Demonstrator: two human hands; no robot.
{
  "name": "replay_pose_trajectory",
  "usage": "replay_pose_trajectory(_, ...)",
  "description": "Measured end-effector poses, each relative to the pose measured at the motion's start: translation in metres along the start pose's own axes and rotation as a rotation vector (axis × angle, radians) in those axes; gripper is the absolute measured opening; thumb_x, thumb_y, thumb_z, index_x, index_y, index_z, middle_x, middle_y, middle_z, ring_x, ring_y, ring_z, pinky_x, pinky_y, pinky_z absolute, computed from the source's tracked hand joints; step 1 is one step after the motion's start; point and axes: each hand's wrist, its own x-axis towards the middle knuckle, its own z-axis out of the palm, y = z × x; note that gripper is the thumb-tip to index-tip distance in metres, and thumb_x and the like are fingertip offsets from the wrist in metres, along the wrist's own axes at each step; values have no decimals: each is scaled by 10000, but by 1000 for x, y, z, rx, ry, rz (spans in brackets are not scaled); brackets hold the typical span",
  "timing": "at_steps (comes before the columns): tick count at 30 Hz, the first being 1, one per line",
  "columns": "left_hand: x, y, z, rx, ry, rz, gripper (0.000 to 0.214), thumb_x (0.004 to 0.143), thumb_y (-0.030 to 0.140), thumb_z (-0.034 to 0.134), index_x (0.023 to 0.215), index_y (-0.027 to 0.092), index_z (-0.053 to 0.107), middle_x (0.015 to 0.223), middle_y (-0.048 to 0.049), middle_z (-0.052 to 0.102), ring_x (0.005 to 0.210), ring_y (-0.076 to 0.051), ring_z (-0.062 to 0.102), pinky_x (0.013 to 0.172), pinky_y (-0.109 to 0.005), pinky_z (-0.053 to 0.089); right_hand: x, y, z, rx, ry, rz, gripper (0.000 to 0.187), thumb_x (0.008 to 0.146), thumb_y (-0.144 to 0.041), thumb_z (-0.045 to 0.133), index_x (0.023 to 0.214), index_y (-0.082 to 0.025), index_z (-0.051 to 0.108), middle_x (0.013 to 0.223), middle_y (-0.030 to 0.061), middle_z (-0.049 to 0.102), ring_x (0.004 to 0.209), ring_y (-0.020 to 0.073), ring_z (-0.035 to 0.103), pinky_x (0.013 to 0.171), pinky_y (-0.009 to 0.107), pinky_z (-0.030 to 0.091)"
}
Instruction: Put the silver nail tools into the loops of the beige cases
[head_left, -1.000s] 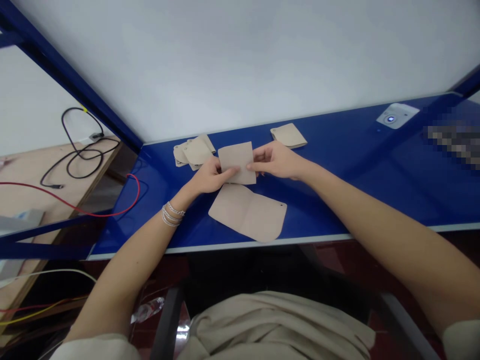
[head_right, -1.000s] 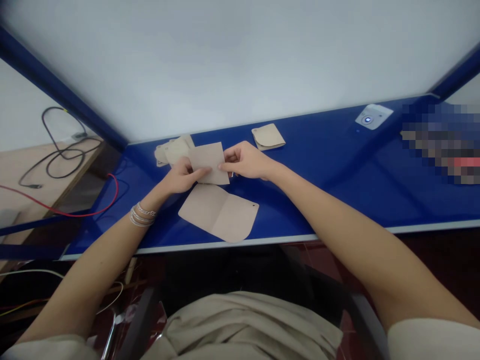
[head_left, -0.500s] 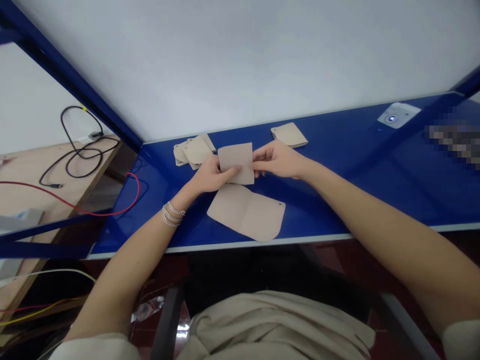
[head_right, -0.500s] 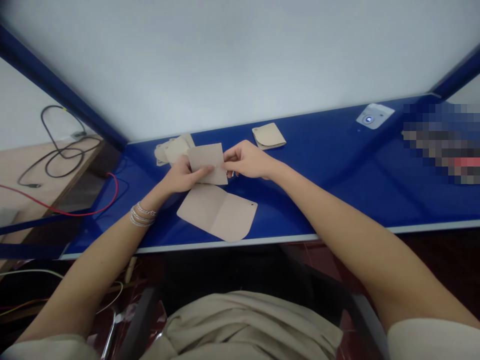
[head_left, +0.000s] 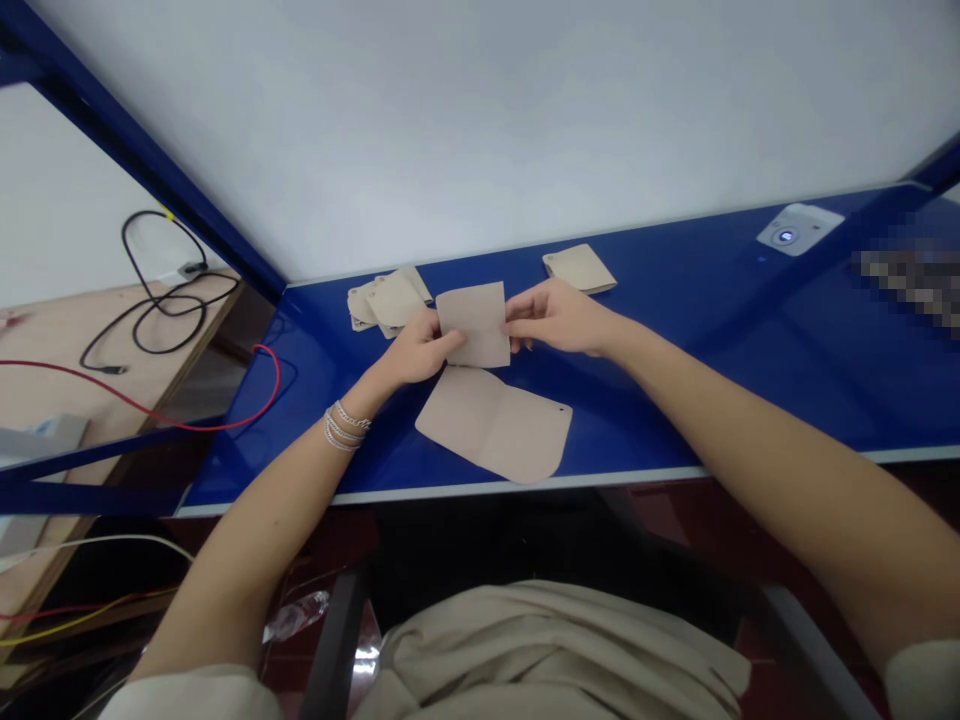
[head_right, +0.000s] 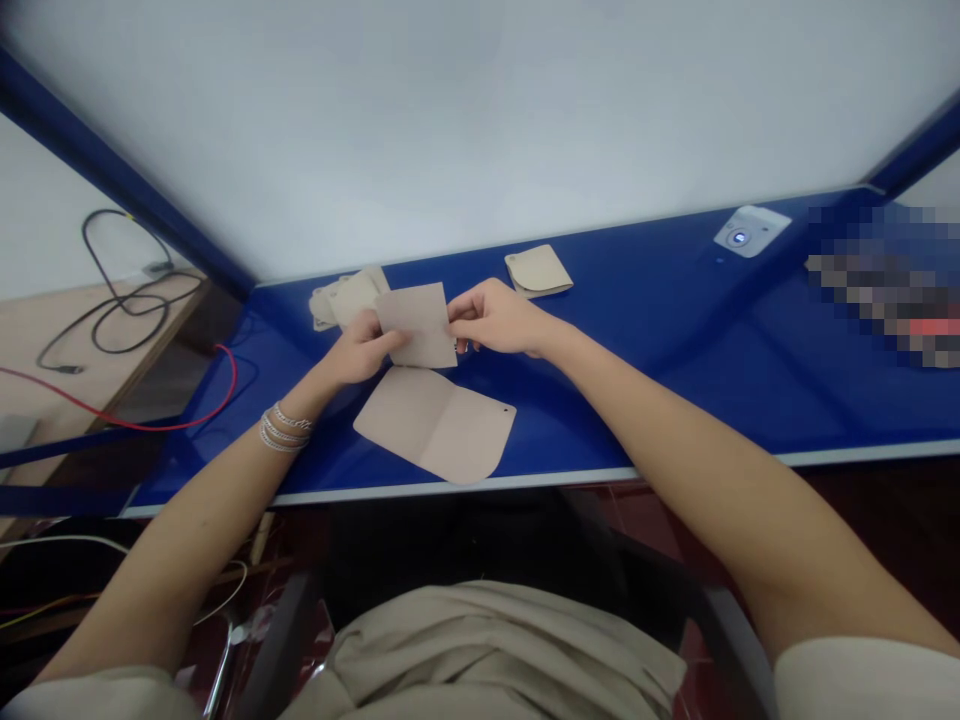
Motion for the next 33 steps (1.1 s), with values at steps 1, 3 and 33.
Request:
replay_pose_trajectory(1, 1, 0, 0, -3, -2, 4, 287, 786, 357, 543, 858, 103, 655, 851, -73, 688, 814, -211, 611, 711, -292, 495, 0, 0, 0, 3, 11, 7, 132, 744, -101, 666, 814, -133, 773, 618, 35, 695, 557, 116, 604, 490, 210, 453)
replay_pose_trajectory(3, 1, -1, 0, 9, 0, -1, 259, 778, 344, 531, 801, 111, 640, 780, -57, 657, 776, -201, 590, 684, -289, 478, 1, 0, 0, 7, 31, 23, 124, 732, -92, 671, 797, -136, 767, 608, 35, 689, 553, 121, 607, 483, 212, 451)
replay_pose_trajectory(33, 0, 7, -1, -101, -61, -64, 177, 722, 238, 523, 621, 137, 628, 555, -33, 634, 535, -152, 576, 540, -260, 460, 8, 11, -3, -165, 164, 100, 72, 713, -166, 645, 702, -141, 712, 541, 34, 639, 517, 136, 579, 456, 227, 433)
